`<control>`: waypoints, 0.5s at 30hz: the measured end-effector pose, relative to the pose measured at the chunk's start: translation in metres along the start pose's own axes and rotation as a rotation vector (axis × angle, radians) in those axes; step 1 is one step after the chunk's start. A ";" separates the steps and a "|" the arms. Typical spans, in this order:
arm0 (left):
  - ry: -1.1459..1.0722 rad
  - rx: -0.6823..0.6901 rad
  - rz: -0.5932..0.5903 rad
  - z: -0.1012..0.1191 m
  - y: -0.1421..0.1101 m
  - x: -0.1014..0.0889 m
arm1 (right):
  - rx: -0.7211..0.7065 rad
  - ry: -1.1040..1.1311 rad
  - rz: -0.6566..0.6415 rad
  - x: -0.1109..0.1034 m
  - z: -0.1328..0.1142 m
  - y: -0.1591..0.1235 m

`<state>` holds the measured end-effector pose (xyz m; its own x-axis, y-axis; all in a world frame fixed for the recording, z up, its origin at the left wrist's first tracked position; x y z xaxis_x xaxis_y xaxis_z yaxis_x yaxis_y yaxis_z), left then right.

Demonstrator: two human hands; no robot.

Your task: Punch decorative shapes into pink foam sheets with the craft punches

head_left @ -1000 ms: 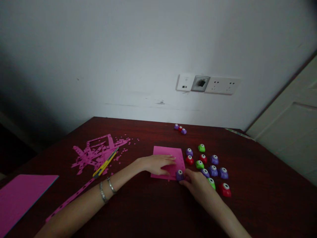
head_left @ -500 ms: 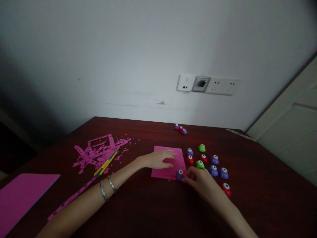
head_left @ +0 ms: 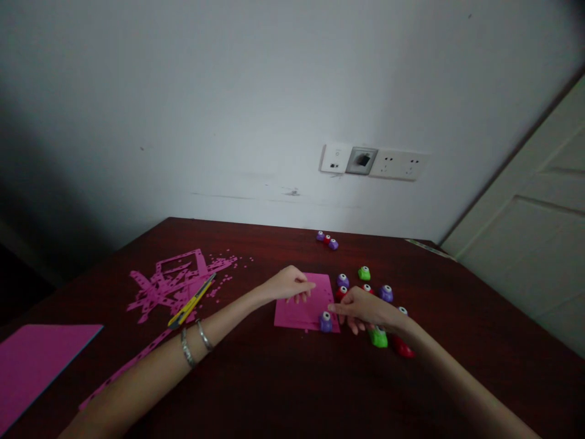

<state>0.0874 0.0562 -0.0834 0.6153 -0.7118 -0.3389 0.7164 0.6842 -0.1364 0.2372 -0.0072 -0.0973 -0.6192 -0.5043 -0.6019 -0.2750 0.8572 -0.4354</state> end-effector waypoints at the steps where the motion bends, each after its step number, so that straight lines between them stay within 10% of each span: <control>1: -0.003 -0.027 -0.019 -0.002 0.001 0.002 | -0.011 0.001 -0.018 0.001 0.000 0.001; 15: 0.028 -0.267 -0.418 -0.007 0.009 0.039 | 0.017 -0.123 -0.157 0.010 -0.004 0.012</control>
<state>0.1159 0.0357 -0.1046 0.2817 -0.9318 -0.2290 0.7884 0.3608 -0.4983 0.2246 -0.0010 -0.1056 -0.4751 -0.6414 -0.6024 -0.3480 0.7657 -0.5409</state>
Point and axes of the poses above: each hand's wrist, its own y-axis towards the middle knuckle, its own x-axis out of the palm, z = x × y, the point moved 6 cm from there along y, towards the middle knuckle, and after that the axes turned 9 degrees about -y, right-handed, at the moved point
